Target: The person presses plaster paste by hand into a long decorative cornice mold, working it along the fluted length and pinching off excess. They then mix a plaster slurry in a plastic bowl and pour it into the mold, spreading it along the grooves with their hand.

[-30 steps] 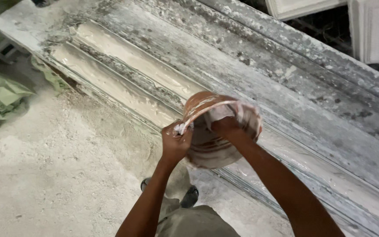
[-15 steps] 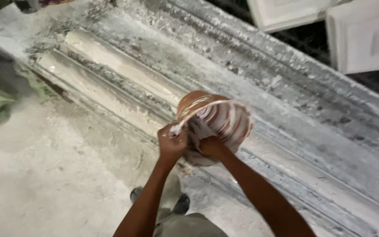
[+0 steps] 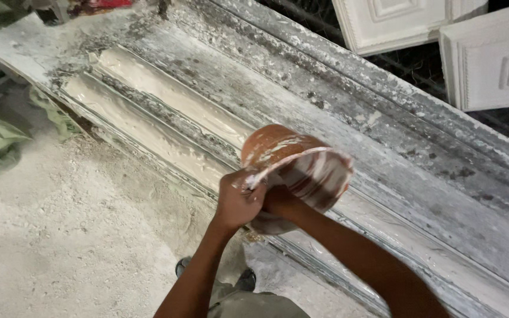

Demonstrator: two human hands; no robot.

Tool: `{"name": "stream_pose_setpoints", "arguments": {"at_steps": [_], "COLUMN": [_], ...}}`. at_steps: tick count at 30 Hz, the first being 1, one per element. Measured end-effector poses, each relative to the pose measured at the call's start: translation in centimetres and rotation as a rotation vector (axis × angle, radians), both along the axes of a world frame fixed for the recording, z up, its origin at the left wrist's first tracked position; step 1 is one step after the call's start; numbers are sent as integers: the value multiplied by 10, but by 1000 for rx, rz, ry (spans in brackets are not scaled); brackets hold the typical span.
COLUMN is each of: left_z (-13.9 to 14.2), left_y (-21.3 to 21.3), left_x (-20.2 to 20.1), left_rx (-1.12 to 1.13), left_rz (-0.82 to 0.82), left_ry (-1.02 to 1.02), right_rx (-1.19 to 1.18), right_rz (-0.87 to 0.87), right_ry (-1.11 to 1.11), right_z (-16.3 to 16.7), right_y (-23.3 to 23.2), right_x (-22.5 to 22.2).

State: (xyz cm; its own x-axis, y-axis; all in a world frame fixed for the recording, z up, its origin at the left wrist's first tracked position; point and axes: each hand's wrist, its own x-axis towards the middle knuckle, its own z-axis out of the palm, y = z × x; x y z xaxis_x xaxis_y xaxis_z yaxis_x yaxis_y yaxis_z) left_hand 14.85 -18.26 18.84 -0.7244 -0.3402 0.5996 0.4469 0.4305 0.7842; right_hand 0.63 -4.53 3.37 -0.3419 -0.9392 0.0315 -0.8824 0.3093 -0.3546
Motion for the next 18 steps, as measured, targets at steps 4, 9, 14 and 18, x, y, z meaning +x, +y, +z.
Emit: {"name": "stream_pose_setpoints", "arguments": {"at_steps": [4,9,14,18], "left_z": [15,11,-11,-39], "left_y": [1,25,57,61], "left_x": [7,13,8,17], "left_rx": [57,-76,-193,-447], "left_rz": [100,67,-84,-161], "left_ry": [-81,-57,244,277], "right_rx": [245,-164,-566,-663], "right_rz": [-134,-411,-678,-758], "right_ry": [-49,-421,-1467,-1680], "right_z": [12,2,-56,-76], "right_y": [34,43,45,36], "right_x": [-43,-77,10,43]}}
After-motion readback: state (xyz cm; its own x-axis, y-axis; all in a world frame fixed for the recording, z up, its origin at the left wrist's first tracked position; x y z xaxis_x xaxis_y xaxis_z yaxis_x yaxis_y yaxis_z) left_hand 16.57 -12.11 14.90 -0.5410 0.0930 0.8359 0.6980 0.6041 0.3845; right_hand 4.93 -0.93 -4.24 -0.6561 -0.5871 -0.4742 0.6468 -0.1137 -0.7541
